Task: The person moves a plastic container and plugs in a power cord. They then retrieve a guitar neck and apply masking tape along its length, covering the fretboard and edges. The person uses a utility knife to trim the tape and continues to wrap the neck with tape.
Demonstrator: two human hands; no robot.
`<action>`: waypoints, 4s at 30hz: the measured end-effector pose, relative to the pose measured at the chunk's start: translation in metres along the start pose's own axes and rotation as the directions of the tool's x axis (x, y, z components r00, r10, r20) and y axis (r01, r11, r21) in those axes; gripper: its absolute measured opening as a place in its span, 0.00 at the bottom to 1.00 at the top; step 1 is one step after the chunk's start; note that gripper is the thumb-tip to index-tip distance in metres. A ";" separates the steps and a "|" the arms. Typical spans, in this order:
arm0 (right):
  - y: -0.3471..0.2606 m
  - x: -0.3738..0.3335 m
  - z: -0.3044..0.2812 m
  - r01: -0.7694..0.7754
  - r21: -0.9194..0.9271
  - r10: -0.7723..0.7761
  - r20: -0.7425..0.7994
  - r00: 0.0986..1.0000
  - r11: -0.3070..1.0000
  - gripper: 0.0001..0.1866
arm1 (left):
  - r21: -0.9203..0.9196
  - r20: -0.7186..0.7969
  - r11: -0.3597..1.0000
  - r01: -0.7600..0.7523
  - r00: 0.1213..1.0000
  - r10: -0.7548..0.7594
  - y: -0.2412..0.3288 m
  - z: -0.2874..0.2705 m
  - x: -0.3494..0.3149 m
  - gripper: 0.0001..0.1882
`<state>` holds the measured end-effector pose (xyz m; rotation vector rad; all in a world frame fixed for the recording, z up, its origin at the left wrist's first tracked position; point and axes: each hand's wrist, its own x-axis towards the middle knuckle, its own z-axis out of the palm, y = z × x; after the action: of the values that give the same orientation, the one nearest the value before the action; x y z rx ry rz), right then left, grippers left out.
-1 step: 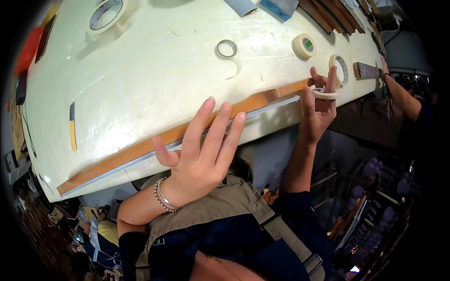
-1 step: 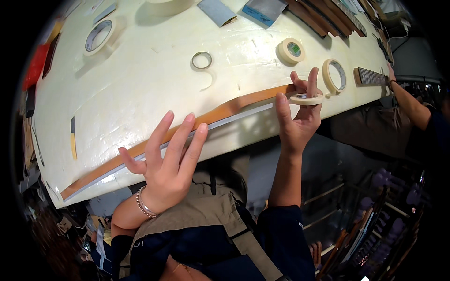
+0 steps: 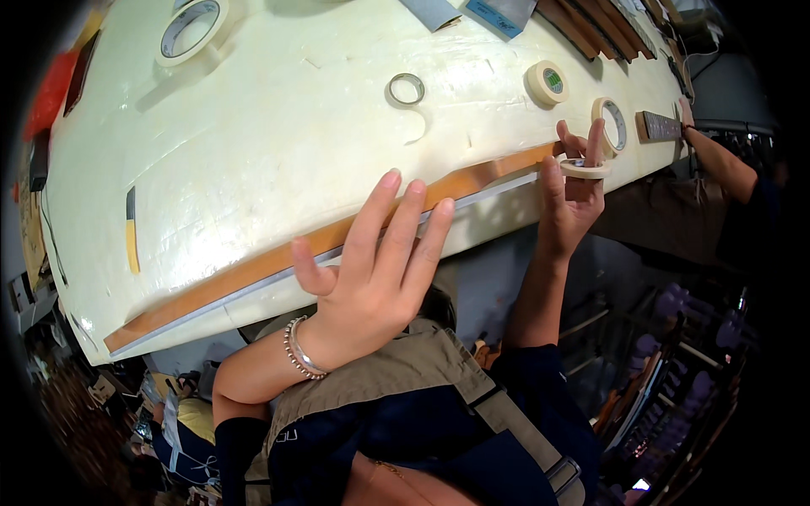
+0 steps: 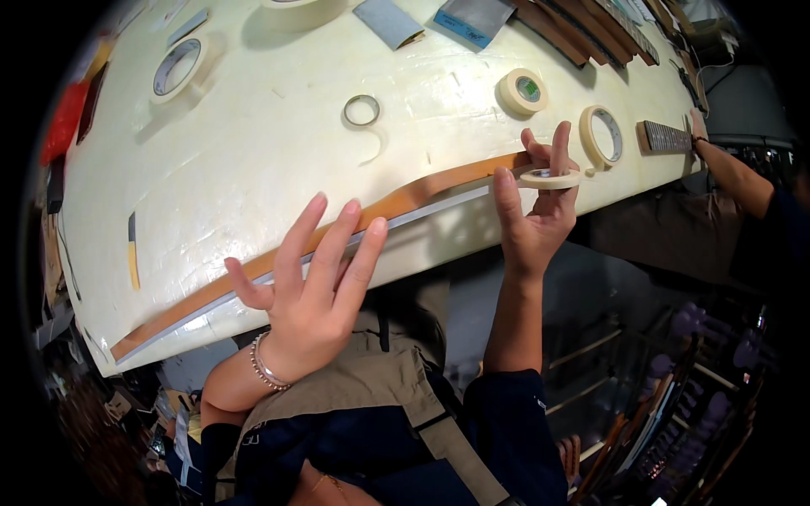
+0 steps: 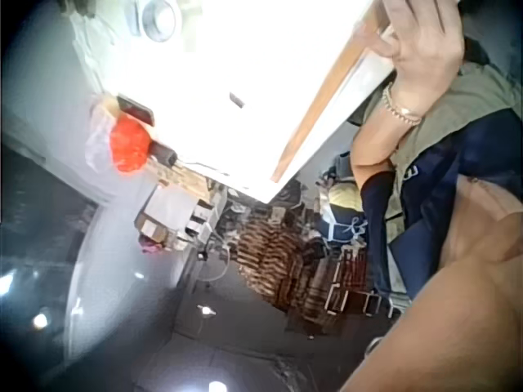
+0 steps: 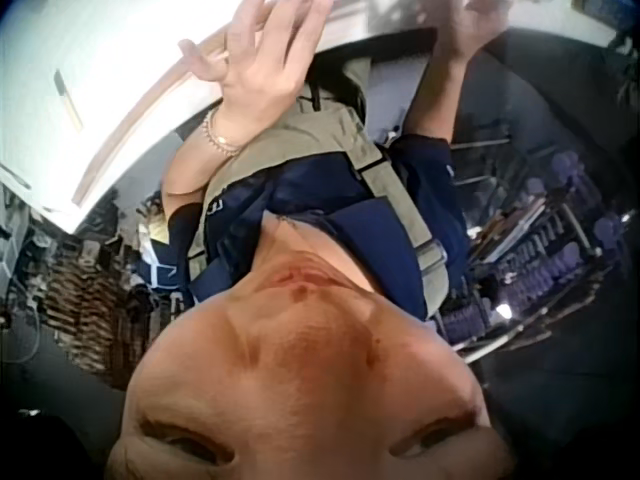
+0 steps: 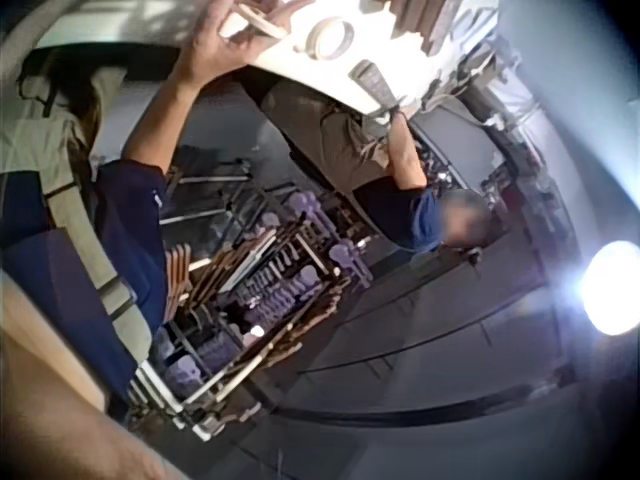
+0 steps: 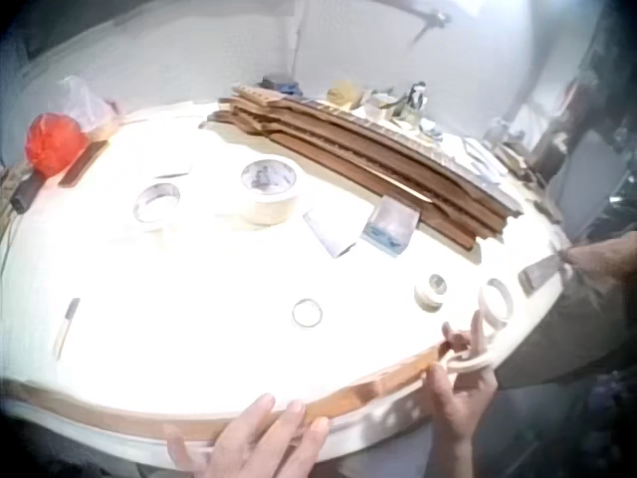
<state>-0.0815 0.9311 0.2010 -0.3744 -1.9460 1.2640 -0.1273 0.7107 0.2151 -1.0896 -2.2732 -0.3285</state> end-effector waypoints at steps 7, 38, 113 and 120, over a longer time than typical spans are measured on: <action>-0.005 -0.002 0.014 -0.011 -0.044 0.010 -0.017 1.000 0.999 0.35 | -0.235 0.101 0.972 0.007 0.995 0.017 0.000 -0.004 0.018 0.19; -0.028 -0.044 0.079 0.262 -0.116 -0.259 0.036 0.965 0.958 0.35 | -0.745 0.512 0.121 0.656 0.679 -0.525 -0.027 -0.052 -0.021 0.30; -0.027 -0.027 0.060 0.508 -0.361 -0.255 0.559 0.789 0.782 0.07 | 0.388 0.623 0.896 0.216 0.656 -0.427 -0.309 -0.190 -0.146 0.31; -0.054 -0.020 0.050 0.661 -0.201 -0.225 0.836 0.500 0.723 0.41 | 0.403 0.065 0.723 0.561 0.771 -0.634 -0.288 -0.210 -0.193 0.10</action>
<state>-0.0968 0.8617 0.2290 0.5738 -2.8581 0.5097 -0.1709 0.3120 0.2746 -0.1646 -2.6877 -0.0325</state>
